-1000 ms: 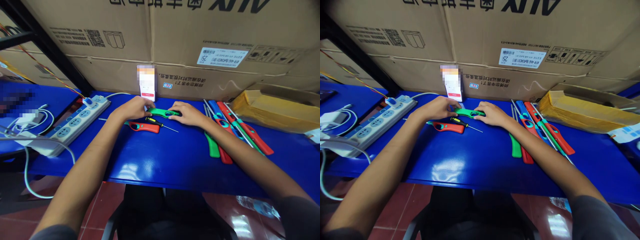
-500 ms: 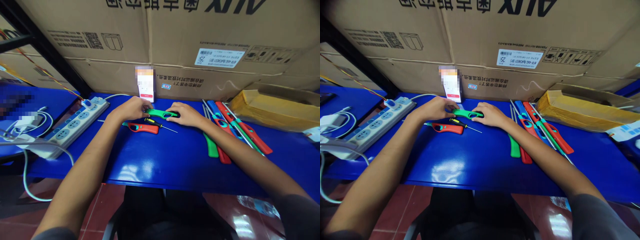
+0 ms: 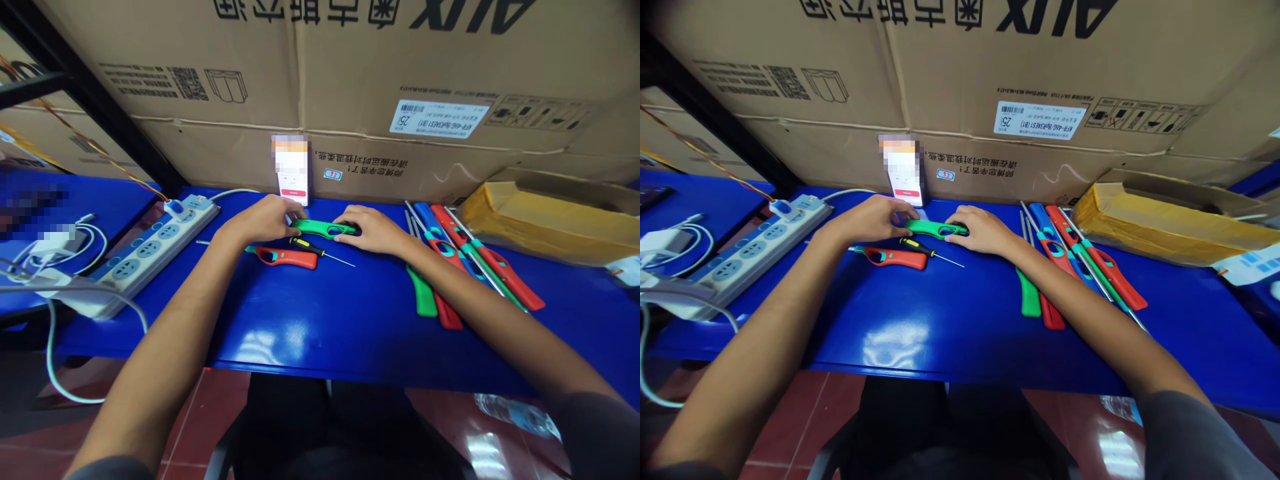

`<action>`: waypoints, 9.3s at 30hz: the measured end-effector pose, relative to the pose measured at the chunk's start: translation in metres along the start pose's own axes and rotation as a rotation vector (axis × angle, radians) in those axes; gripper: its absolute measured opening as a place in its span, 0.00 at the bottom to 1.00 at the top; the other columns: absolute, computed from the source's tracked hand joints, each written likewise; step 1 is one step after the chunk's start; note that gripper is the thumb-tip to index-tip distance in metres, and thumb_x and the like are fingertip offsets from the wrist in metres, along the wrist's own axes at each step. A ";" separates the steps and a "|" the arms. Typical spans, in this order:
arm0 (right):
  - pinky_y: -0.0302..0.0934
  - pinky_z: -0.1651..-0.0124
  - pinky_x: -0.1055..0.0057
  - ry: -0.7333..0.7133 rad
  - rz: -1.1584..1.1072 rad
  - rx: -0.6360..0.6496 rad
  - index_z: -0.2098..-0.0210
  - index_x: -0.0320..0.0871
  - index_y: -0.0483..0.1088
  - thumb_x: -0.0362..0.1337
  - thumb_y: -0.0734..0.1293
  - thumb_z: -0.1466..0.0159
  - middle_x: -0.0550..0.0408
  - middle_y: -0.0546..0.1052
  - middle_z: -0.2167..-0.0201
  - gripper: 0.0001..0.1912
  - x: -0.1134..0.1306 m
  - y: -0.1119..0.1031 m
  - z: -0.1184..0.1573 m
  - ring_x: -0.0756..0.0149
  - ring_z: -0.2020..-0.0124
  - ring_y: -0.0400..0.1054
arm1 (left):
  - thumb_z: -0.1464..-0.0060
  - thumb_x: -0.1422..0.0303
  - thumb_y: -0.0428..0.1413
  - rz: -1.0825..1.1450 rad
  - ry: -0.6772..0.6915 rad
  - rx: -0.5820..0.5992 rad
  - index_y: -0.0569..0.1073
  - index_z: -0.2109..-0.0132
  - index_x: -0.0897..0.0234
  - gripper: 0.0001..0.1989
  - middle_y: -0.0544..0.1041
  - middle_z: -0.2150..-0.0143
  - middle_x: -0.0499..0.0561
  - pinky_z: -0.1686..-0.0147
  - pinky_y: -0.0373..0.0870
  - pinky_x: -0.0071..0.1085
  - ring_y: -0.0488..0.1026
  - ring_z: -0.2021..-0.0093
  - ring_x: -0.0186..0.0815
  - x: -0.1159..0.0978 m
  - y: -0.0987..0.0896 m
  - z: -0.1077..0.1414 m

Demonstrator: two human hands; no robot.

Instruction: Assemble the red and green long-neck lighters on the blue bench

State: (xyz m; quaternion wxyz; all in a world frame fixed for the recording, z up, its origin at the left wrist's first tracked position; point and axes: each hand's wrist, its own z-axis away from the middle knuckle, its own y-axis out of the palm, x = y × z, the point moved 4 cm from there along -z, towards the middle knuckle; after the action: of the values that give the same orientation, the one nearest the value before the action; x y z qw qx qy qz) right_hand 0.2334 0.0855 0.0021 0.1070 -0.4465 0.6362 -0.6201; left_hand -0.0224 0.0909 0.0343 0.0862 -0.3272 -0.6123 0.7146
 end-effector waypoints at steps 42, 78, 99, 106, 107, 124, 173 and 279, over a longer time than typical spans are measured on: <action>0.69 0.44 0.56 0.042 -0.017 -0.053 0.40 0.52 0.87 0.44 0.81 0.30 0.48 0.84 0.51 0.20 -0.015 0.018 -0.004 0.52 0.50 0.78 | 0.43 0.64 0.66 -0.018 -0.079 -0.006 0.85 0.47 0.64 0.18 0.87 0.56 0.57 0.57 0.71 0.37 0.81 0.58 0.42 0.002 0.000 -0.001; 0.68 0.39 0.53 0.080 -0.044 -0.036 0.38 0.48 0.84 0.50 0.69 0.21 0.45 0.79 0.51 0.20 -0.003 0.019 -0.002 0.49 0.48 0.75 | 0.34 0.63 0.63 -0.122 0.239 -0.126 0.87 0.41 0.60 0.17 0.87 0.45 0.58 0.45 0.76 0.38 0.83 0.49 0.44 0.025 0.017 -0.012; 0.65 0.60 0.65 0.290 -0.393 -0.082 0.48 0.43 0.82 0.38 0.67 0.24 0.55 0.82 0.70 0.12 -0.022 0.015 -0.006 0.61 0.69 0.75 | 0.31 0.70 0.59 -0.179 0.331 -0.331 0.82 0.34 0.63 0.21 0.83 0.41 0.63 0.39 0.77 0.46 0.79 0.43 0.48 0.014 0.025 -0.020; 0.65 0.54 0.63 0.258 -0.348 -0.120 0.51 0.41 0.84 0.37 0.69 0.28 0.51 0.85 0.62 0.11 -0.021 0.011 -0.007 0.59 0.62 0.75 | 0.33 0.70 0.63 -0.137 0.309 -0.306 0.81 0.39 0.64 0.18 0.82 0.43 0.61 0.41 0.77 0.44 0.79 0.44 0.48 0.010 0.025 -0.020; 0.65 0.52 0.63 0.252 -0.340 -0.123 0.50 0.41 0.84 0.36 0.69 0.28 0.49 0.86 0.60 0.12 -0.020 0.011 -0.007 0.59 0.61 0.76 | 0.34 0.69 0.64 -0.120 0.300 -0.299 0.80 0.39 0.64 0.17 0.82 0.44 0.61 0.42 0.77 0.43 0.79 0.44 0.47 0.009 0.024 -0.019; 0.69 0.39 0.55 0.111 -0.306 -0.055 0.49 0.45 0.81 0.38 0.67 0.23 0.46 0.87 0.46 0.09 0.007 0.012 -0.005 0.52 0.47 0.80 | 0.31 0.59 0.62 0.237 0.243 -0.149 0.85 0.47 0.64 0.15 0.88 0.56 0.53 0.58 0.72 0.30 0.81 0.61 0.36 -0.025 0.025 -0.011; 0.67 0.51 0.61 0.129 -0.312 -0.099 0.55 0.45 0.81 0.41 0.72 0.27 0.50 0.87 0.55 0.08 0.001 0.013 -0.004 0.54 0.56 0.80 | 0.32 0.61 0.64 0.247 0.283 -0.230 0.86 0.49 0.64 0.13 0.88 0.56 0.54 0.57 0.72 0.33 0.82 0.60 0.39 -0.027 0.031 -0.015; 0.67 0.53 0.57 0.035 0.081 -0.309 0.54 0.45 0.79 0.41 0.70 0.25 0.45 0.84 0.55 0.07 -0.012 0.007 0.012 0.50 0.58 0.76 | 0.38 0.58 0.65 0.217 0.184 -0.309 0.87 0.58 0.62 0.13 0.78 0.73 0.46 0.69 0.59 0.32 0.68 0.73 0.33 -0.001 0.021 -0.011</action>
State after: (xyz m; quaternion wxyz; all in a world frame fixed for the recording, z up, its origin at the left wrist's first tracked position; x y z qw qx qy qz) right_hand 0.2461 0.0845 -0.0115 0.0508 -0.4208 0.7433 -0.5175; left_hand -0.0098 0.0943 0.0151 0.0128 -0.4645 -0.6653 0.5843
